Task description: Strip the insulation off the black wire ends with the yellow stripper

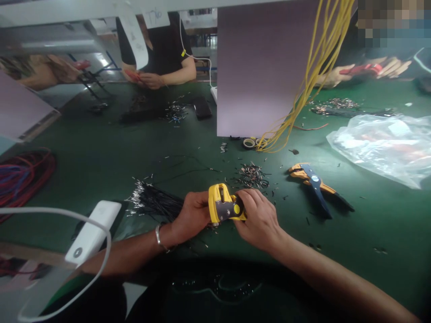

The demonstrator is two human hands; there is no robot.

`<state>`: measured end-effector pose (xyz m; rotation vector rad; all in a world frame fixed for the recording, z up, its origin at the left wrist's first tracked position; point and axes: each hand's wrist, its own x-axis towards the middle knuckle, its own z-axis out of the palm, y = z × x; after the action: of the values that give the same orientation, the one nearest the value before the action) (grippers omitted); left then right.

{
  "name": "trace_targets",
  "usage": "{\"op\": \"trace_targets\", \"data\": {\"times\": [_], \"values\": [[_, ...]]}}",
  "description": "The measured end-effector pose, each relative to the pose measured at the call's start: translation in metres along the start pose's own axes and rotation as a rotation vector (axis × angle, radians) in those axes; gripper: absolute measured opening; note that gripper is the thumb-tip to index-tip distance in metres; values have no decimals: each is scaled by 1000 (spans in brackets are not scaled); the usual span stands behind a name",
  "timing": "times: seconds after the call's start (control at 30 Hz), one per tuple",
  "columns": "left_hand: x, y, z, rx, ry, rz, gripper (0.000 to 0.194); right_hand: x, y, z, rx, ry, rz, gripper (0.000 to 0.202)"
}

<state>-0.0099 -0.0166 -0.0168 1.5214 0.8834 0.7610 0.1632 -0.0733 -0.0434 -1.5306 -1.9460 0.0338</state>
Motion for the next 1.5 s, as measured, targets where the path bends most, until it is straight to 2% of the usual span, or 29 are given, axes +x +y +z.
{"op": "trace_targets", "data": {"times": [0.23,0.73,0.9,1.13,1.5], "values": [[2,2,0,14,-22,54,13,-2,3,2,-7,-7,-5,32],[1,-4,-1,23,-43,-9,10,-7,5,5,-64,-18,-9,22],[3,-1,0,45,-33,19,11,-7,5,4,-64,-16,-2,20],[2,2,1,22,-40,-34,9,-9,5,6,-88,-36,4,16],[4,6,1,22,-56,-22,11,-11,11,11,-113,-45,-17,6]]}}
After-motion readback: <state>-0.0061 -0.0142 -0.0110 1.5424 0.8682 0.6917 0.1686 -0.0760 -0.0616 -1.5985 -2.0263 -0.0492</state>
